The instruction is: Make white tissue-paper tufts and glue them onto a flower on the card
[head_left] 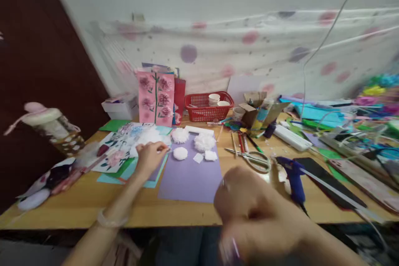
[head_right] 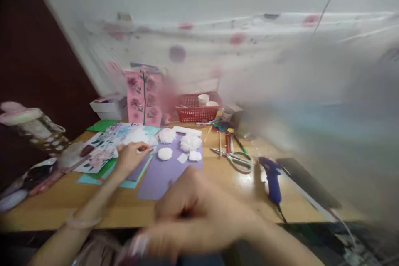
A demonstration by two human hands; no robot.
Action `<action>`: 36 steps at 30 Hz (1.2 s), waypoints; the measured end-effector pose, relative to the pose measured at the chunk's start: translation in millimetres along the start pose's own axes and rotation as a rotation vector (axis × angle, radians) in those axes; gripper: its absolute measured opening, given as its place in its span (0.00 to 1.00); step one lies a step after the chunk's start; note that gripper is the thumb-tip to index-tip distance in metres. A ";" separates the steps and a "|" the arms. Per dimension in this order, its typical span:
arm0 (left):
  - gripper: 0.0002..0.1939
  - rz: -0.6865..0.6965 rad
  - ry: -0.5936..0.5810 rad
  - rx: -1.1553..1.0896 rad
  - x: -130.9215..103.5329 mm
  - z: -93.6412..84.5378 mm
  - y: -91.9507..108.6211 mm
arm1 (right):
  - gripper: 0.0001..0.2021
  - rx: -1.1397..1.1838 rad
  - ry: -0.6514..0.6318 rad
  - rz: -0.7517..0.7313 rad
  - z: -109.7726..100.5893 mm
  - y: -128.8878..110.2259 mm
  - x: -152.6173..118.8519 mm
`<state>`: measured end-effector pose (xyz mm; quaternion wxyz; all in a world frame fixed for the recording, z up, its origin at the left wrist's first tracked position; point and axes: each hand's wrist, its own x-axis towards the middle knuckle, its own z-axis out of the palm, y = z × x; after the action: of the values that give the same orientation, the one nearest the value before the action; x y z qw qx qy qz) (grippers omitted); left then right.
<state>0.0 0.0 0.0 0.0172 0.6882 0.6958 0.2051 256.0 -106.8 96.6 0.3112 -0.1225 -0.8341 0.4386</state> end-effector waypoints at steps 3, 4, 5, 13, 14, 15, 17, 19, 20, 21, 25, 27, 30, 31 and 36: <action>0.11 -0.038 0.100 0.016 12.8 -11.2 -6.3 | 0.26 -0.343 0.320 0.216 -38.9 48.5 12.8; 0.12 -0.023 0.108 0.010 15.4 -11.1 -3.2 | 0.26 -0.434 0.422 0.269 -49.0 65.7 16.9; 0.12 0.008 0.106 -0.003 16.9 -8.3 3.0 | 0.26 -0.493 0.547 0.307 -56.9 83.0 20.6; 0.09 0.297 -0.138 -0.135 14.6 50.3 73.4 | 0.13 -0.664 0.557 0.329 -57.8 170.7 10.4; 0.08 0.304 -0.148 -0.146 14.1 53.9 75.6 | 0.13 -0.673 0.537 0.329 -55.7 174.1 5.5; 0.06 0.308 -0.156 -0.156 13.6 56.2 76.2 | 0.13 -0.679 0.523 0.333 -54.2 176.8 1.1; 0.02 0.316 -0.177 -0.176 12.9 58.0 74.5 | 0.13 -0.686 0.522 0.341 -52.5 181.5 -4.9; 0.04 0.319 -0.186 -0.212 12.6 57.9 70.8 | 0.14 -0.685 0.531 0.354 -52.1 185.6 -6.6; 0.04 0.318 -0.178 -0.247 12.7 57.6 68.5 | 0.13 -0.682 0.531 0.354 -52.0 187.3 -6.1; 0.04 0.314 -0.161 -0.287 13.0 57.4 66.2 | 0.13 -0.681 0.523 0.344 -51.8 188.6 -5.2; 0.04 0.312 -0.040 -0.378 17.1 57.5 55.9 | 0.11 -0.720 0.423 0.241 -49.6 190.9 -1.1; 0.03 0.330 0.021 -0.361 19.3 58.8 51.8 | 0.12 -0.767 0.342 0.235 -47.5 191.4 0.0; 0.06 0.370 0.045 -0.349 18.8 62.0 52.2 | 0.14 -0.821 0.234 0.266 -43.4 192.3 0.9; 0.09 0.399 0.036 -0.347 17.5 63.0 54.3 | 0.14 -0.828 0.209 0.271 -41.9 192.7 1.2; 0.15 0.649 0.067 -0.263 11.8 53.0 51.7 | 0.07 -0.838 0.185 0.278 -35.0 193.6 2.1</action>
<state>64.8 23.6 -29.5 0.0167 0.8583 0.4087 0.3100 263.0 30.5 -44.1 0.2459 -0.3876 -0.8841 0.0878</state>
